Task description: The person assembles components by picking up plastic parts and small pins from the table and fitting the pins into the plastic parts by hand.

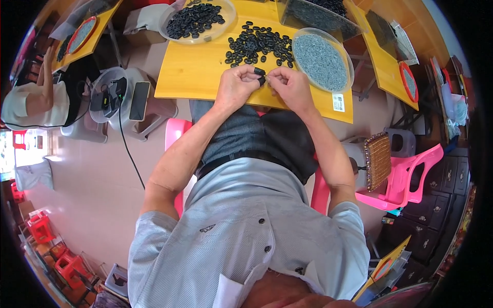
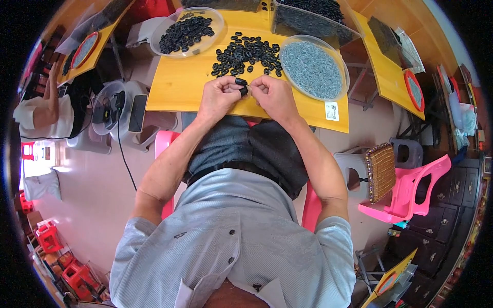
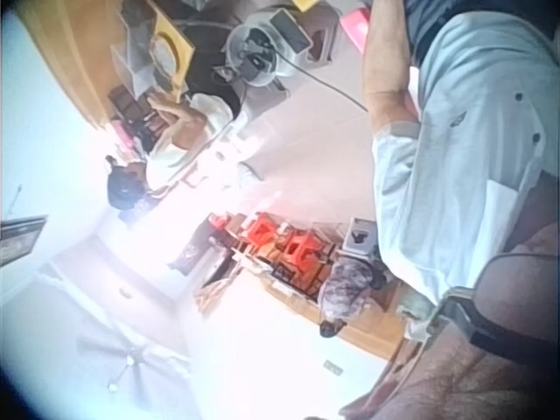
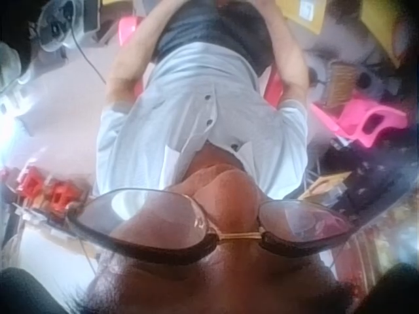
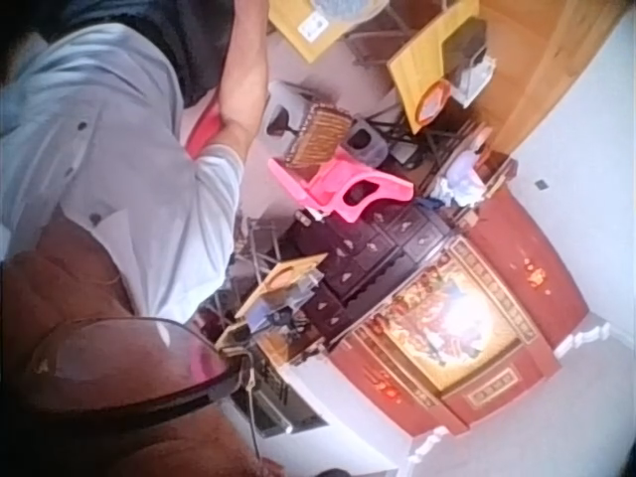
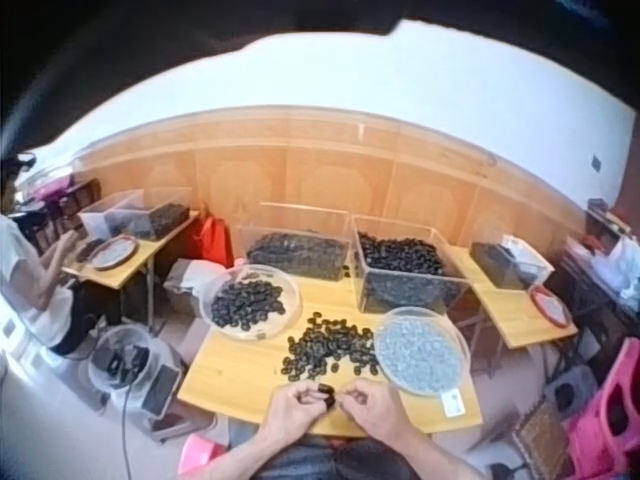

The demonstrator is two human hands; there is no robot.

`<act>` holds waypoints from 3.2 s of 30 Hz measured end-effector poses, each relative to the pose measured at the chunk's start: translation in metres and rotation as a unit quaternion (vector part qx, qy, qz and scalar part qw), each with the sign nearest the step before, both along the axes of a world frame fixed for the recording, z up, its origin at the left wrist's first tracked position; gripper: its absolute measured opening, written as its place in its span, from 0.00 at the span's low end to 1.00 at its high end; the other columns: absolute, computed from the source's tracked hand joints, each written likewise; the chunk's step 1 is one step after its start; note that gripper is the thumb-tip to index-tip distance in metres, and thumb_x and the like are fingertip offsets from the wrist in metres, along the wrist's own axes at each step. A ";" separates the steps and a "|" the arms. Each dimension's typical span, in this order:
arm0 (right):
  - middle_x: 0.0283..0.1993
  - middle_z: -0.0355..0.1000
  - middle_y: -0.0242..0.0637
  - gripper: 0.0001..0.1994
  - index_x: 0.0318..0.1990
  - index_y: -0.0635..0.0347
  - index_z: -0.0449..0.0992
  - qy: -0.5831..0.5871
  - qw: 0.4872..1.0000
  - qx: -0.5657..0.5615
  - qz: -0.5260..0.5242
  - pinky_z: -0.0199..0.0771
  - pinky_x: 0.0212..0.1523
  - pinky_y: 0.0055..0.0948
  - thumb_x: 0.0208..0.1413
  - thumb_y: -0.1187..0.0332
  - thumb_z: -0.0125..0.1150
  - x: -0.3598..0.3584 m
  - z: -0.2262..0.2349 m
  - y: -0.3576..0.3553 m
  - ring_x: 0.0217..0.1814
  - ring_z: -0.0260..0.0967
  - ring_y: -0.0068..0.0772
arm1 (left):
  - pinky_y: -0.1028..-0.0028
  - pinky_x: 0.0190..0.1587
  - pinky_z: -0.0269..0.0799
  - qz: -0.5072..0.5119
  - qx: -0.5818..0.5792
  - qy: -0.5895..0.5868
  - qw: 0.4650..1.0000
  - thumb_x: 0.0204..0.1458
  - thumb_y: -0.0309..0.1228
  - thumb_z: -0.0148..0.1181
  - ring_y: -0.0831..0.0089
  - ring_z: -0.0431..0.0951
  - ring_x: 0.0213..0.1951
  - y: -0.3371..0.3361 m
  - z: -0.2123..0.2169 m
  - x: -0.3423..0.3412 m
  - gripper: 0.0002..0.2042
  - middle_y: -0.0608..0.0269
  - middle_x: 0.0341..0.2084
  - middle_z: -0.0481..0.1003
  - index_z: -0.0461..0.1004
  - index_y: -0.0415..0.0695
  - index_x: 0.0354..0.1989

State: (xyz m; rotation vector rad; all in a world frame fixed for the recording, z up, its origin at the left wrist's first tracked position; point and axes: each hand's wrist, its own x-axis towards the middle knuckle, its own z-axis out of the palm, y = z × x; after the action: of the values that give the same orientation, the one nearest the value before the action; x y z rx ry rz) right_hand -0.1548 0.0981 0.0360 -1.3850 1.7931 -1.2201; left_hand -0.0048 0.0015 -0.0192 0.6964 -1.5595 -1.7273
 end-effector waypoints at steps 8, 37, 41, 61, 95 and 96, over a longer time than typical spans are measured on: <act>0.26 0.77 0.43 0.07 0.36 0.65 0.80 0.190 0.979 -0.062 -0.043 0.73 0.31 0.33 0.52 0.71 0.62 -0.022 0.022 -0.031 0.29 0.76 0.36 | 0.77 0.41 0.77 0.091 0.146 0.141 0.975 0.52 0.15 0.55 0.73 0.81 0.35 -0.004 0.022 0.005 0.08 0.55 0.35 0.80 0.74 0.34 0.40; 0.31 0.76 0.51 0.08 0.38 0.67 0.75 0.339 0.933 -0.118 0.018 0.77 0.34 0.38 0.49 0.78 0.57 -0.015 -0.004 -0.021 0.32 0.77 0.45 | 0.79 0.39 0.74 0.042 0.115 0.108 0.987 0.54 0.19 0.58 0.76 0.80 0.33 -0.002 0.023 0.004 0.07 0.59 0.33 0.81 0.76 0.35 0.40; 0.33 0.77 0.40 0.09 0.42 0.69 0.75 -0.179 0.984 -0.010 0.016 0.75 0.33 0.24 0.54 0.77 0.58 -0.020 -0.001 -0.018 0.31 0.76 0.27 | 0.79 0.38 0.74 0.049 0.113 0.079 0.989 0.54 0.19 0.59 0.77 0.79 0.33 0.001 0.025 0.003 0.07 0.60 0.32 0.80 0.76 0.35 0.40; 0.30 0.76 0.36 0.09 0.42 0.68 0.75 -0.264 0.964 -0.020 0.038 0.72 0.32 0.20 0.54 0.76 0.59 -0.011 -0.001 -0.015 0.30 0.73 0.21 | 0.81 0.35 0.74 0.044 0.070 0.058 0.995 0.55 0.19 0.58 0.79 0.79 0.30 0.005 0.022 0.001 0.05 0.61 0.30 0.80 0.76 0.35 0.39; 0.31 0.76 0.33 0.07 0.41 0.68 0.76 -0.234 0.970 -0.057 0.036 0.72 0.32 0.18 0.55 0.76 0.61 -0.006 -0.011 -0.017 0.29 0.72 0.18 | 0.80 0.33 0.75 0.041 0.115 0.051 0.991 0.51 0.15 0.56 0.76 0.80 0.28 0.003 0.029 0.001 0.07 0.57 0.26 0.80 0.74 0.31 0.38; 0.31 0.76 0.33 0.07 0.42 0.68 0.76 -0.232 0.971 -0.048 0.041 0.72 0.33 0.18 0.56 0.77 0.60 -0.006 -0.010 -0.017 0.30 0.72 0.18 | 0.81 0.33 0.75 0.029 0.106 0.047 0.993 0.51 0.15 0.57 0.76 0.80 0.29 0.003 0.028 0.001 0.07 0.57 0.27 0.80 0.74 0.31 0.39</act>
State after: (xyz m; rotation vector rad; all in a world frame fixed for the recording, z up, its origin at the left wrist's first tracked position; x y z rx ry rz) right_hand -0.1609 0.0809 0.0259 -1.0954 1.3558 -1.4589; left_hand -0.0039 0.0050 0.0087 0.7447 -1.2917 -1.8721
